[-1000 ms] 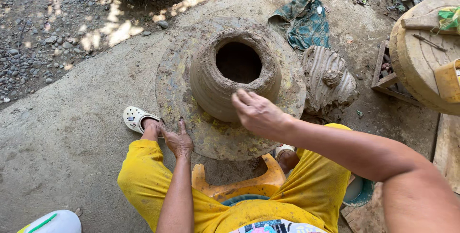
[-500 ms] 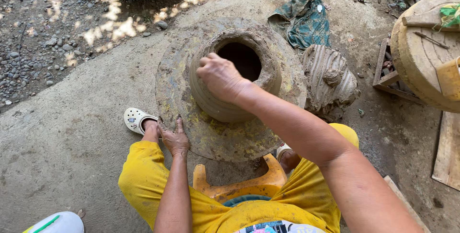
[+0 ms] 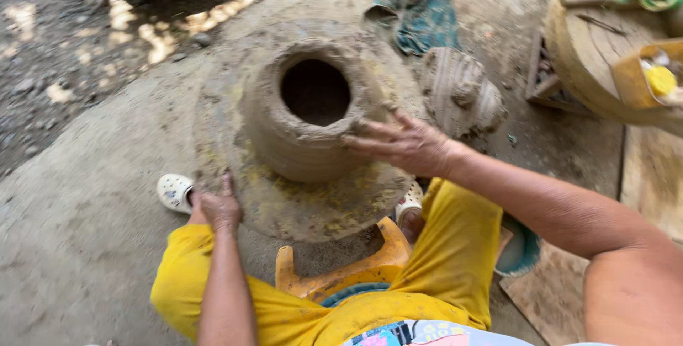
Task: The person shapes a clay vessel on a manual pottery wheel by hand and using a sponge to smooth the surface, reaching into a bucket of water to wet the sponge and clay.
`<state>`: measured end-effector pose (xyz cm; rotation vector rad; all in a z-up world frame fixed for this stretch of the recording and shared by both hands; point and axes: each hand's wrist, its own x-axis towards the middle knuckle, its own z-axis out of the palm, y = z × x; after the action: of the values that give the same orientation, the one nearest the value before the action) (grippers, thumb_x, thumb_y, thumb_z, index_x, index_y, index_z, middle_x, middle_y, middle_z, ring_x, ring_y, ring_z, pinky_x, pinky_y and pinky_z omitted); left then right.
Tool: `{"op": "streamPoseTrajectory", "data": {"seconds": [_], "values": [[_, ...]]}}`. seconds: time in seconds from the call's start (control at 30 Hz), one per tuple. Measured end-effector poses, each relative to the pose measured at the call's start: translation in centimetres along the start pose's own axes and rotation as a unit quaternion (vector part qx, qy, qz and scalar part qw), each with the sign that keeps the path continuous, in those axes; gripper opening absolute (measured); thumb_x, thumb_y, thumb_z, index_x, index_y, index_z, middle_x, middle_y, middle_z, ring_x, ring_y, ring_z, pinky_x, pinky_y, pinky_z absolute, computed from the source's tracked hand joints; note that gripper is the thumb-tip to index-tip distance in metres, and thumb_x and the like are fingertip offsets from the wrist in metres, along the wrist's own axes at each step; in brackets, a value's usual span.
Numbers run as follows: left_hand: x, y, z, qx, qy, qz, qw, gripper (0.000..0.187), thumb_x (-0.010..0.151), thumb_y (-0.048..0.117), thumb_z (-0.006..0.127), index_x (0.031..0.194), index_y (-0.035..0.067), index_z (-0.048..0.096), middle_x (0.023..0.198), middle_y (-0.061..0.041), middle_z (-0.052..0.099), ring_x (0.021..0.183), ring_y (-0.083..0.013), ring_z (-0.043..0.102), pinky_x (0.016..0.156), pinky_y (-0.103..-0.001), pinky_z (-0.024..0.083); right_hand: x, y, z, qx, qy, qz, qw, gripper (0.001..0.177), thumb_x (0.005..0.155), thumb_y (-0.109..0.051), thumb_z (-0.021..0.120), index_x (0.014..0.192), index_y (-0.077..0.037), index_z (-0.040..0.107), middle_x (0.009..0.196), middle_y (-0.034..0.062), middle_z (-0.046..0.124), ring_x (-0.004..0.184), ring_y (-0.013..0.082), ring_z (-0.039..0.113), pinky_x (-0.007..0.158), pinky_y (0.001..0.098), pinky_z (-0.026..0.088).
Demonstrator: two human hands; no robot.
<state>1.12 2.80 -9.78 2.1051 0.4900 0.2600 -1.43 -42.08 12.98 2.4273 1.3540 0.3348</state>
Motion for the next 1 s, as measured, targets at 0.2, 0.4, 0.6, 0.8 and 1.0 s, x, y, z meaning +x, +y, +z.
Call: {"op": "streamPoseTrajectory", "data": {"seconds": [0.2, 0.4, 0.6, 0.8, 1.0], "values": [[6.1, -7.2, 0.4, 0.042, -0.060, 0.036, 0.997, 0.077, 0.111, 0.027, 0.071, 0.166, 0.001, 0.023, 0.141, -0.022, 0.057, 0.129, -0.0322, 0.054, 0.114, -0.042, 0.040, -21.1, 0.4, 2.3, 0.018, 0.000, 0.470, 0.883, 0.047, 0.087, -0.013, 0.069, 0.134, -0.011, 0.065, 0.146, 0.0174, 0.055, 0.135, 0.0352, 0.051, 0.113, 0.0509, 0.041], [4.3, -2.7, 4.1, 0.110, -0.144, -0.062, 0.981, 0.072, 0.110, 0.029, 0.069, 0.162, 0.002, 0.027, 0.137, -0.025, 0.052, 0.124, -0.0332, 0.050, 0.108, -0.044, 0.037, -40.2, -17.4, 12.8, 0.185, -0.054, 0.829, 0.526, 0.018, 0.091, -0.022, 0.075, 0.102, -0.008, 0.071, 0.101, 0.0178, 0.074, 0.094, 0.0360, 0.070, 0.085, 0.0474, 0.056], [0.4, 1.4, 5.6, 0.123, -0.122, -0.100, 0.980, 0.068, 0.109, 0.031, 0.068, 0.159, 0.003, 0.032, 0.133, -0.029, 0.046, 0.118, -0.0341, 0.047, 0.101, -0.047, 0.034, -37.2, -27.7, 22.7, 0.408, -0.106, 0.832, 0.360, 0.026, 0.087, -0.026, 0.075, 0.106, -0.008, 0.071, 0.104, 0.0200, 0.074, 0.099, 0.0383, 0.072, 0.088, 0.0485, 0.056], [0.7, 2.2, 1.5, 0.101, -0.112, -0.131, 0.980, 0.063, 0.108, 0.033, 0.067, 0.156, 0.004, 0.037, 0.128, -0.032, 0.041, 0.113, -0.0351, 0.043, 0.094, -0.049, 0.032, -34.5, -26.5, 27.6, 0.446, -0.207, 0.754, 0.436, 0.023, 0.087, -0.009, 0.067, 0.108, -0.002, 0.073, 0.105, 0.0312, 0.069, 0.105, 0.0461, 0.068, 0.091, 0.0530, 0.056], [-0.3, 0.9, -0.6, 0.035, -0.083, -0.158, 0.983, 0.060, 0.107, 0.035, 0.066, 0.153, 0.005, 0.041, 0.124, -0.036, 0.036, 0.108, -0.0360, 0.039, 0.088, -0.051, 0.029, -34.1, -24.5, 28.9, 0.435, -0.357, 0.708, 0.427, 0.028, 0.087, -0.009, 0.062, 0.112, -0.004, 0.073, 0.116, 0.0246, 0.071, 0.112, 0.0384, 0.069, 0.094, 0.0479, 0.058]]}}
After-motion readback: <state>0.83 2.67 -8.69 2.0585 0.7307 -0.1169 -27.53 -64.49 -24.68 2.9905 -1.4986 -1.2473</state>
